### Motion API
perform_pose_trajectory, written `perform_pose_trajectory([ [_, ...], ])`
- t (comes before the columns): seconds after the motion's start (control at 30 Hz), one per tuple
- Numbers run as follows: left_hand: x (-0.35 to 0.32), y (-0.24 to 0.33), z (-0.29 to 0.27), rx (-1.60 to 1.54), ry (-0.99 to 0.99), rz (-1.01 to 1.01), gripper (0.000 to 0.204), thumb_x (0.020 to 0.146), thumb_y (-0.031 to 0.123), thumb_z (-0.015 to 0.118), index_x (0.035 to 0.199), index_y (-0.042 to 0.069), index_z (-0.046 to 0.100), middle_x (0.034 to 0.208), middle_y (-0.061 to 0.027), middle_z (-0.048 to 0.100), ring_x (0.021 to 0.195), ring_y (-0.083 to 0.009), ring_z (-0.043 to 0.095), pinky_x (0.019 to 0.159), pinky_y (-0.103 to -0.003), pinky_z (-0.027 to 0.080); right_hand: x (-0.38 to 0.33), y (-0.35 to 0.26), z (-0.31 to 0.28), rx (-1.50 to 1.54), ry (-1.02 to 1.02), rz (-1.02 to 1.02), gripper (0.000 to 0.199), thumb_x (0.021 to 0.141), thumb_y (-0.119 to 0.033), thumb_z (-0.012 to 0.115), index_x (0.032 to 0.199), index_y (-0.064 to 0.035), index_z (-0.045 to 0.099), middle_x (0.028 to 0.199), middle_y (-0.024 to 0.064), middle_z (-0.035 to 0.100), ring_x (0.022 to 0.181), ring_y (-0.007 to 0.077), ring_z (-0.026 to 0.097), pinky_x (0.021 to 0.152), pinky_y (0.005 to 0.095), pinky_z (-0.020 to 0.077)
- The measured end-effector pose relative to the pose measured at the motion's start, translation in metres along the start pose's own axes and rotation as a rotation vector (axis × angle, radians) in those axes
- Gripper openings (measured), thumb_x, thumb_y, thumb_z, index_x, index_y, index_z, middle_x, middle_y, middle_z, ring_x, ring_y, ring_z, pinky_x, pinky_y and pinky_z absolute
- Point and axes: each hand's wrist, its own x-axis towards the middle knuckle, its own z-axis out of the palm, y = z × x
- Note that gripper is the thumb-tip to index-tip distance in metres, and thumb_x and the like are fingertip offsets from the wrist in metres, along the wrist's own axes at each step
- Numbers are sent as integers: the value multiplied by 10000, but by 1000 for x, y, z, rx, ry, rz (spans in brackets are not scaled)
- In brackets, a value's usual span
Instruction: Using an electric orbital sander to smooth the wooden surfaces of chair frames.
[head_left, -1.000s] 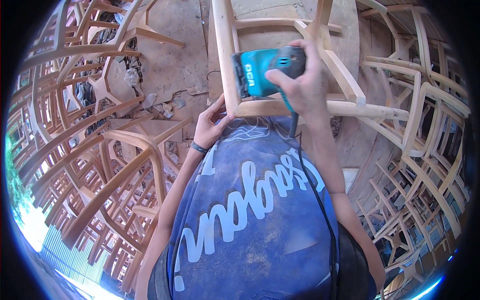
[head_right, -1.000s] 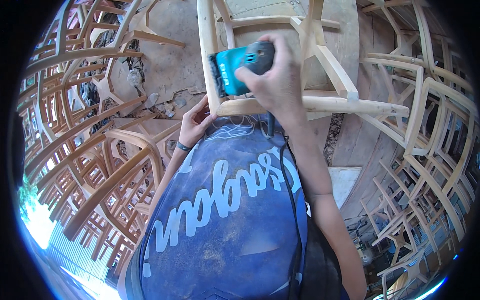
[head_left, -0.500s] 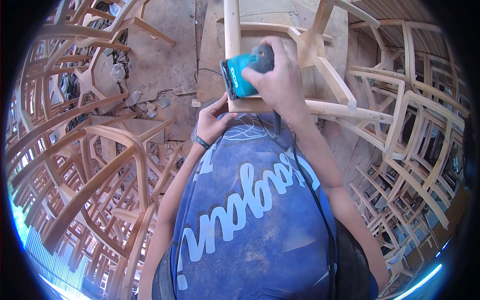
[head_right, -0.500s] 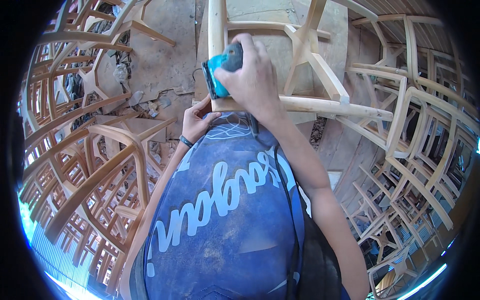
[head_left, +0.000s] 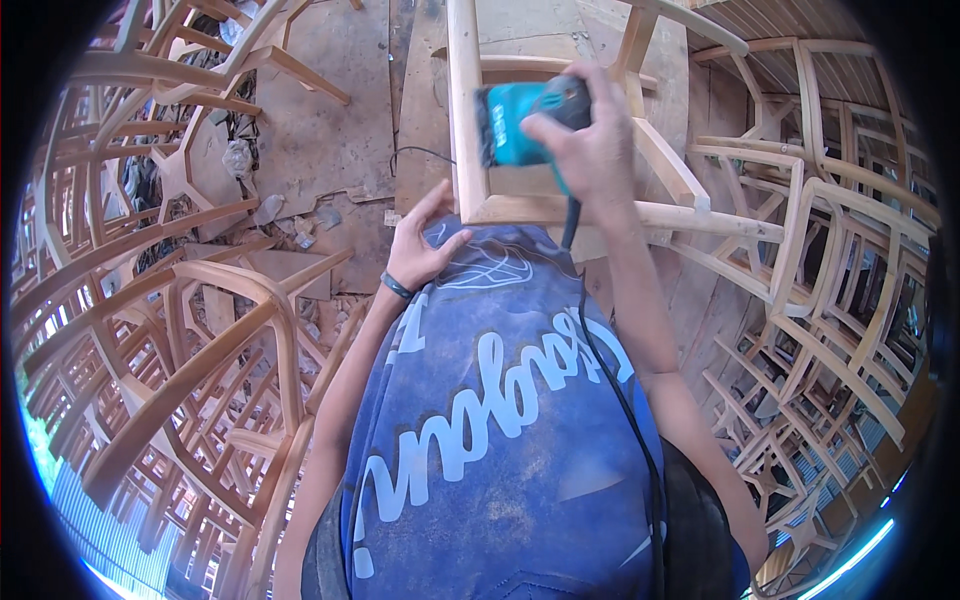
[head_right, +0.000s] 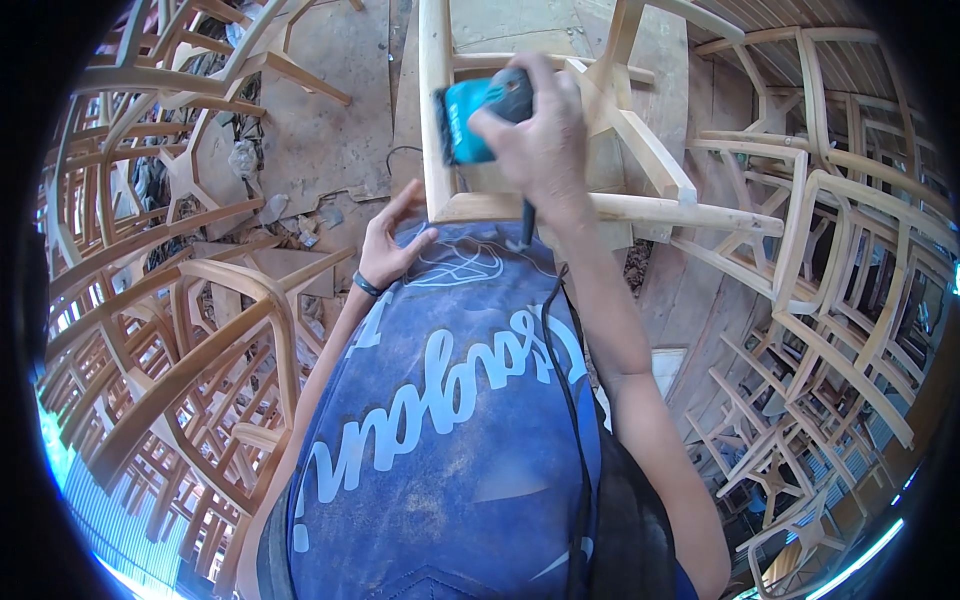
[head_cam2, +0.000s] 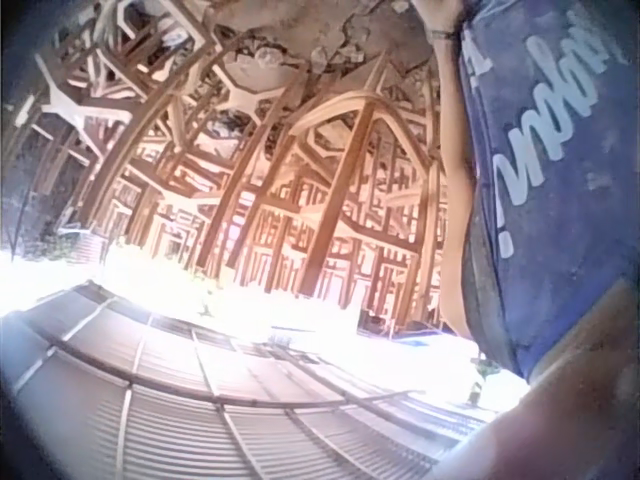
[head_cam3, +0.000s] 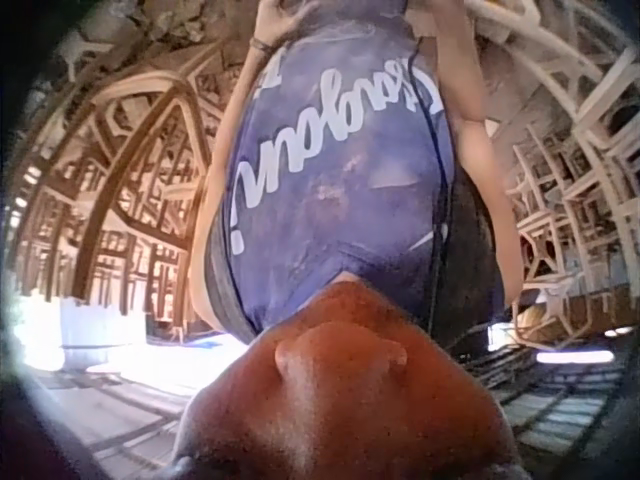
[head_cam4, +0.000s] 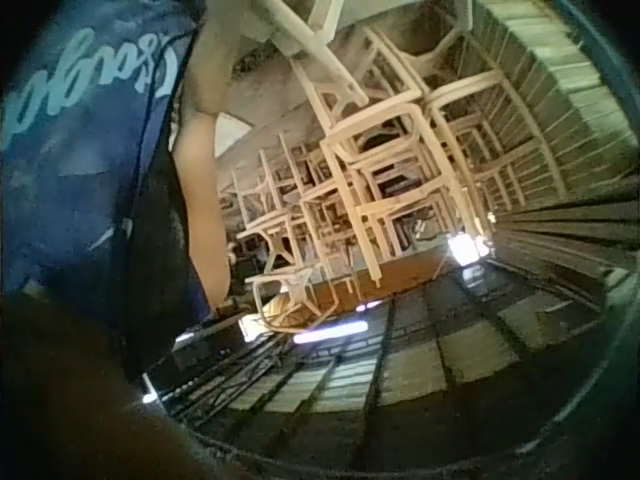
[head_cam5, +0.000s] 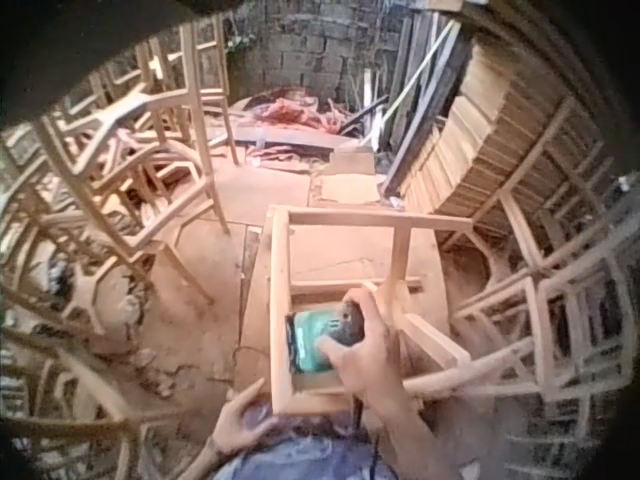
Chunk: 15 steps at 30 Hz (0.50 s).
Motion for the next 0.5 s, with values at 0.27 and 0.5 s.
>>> perform_pose_trajectory([
  [0.27,53,61,-10,852,-380,734,602,914,384,624,1428,73,574,1530,-174,514,1443,-371,445,1186,-501,342,9,33,-74,312,297,56,564,688,-246,846,1158,-62,593,1011,84,604,861,176,648,790,333,557],
  [0.5,125,65,-89,1167,227,668,526,953,292,531,1406,28,583,1529,-245,484,1453,-415,410,1200,-546,287,-15,38,-84,402,317,179,587,699,-212,841,1184,-32,563,995,81,595,877,171,644,826,302,553],
])
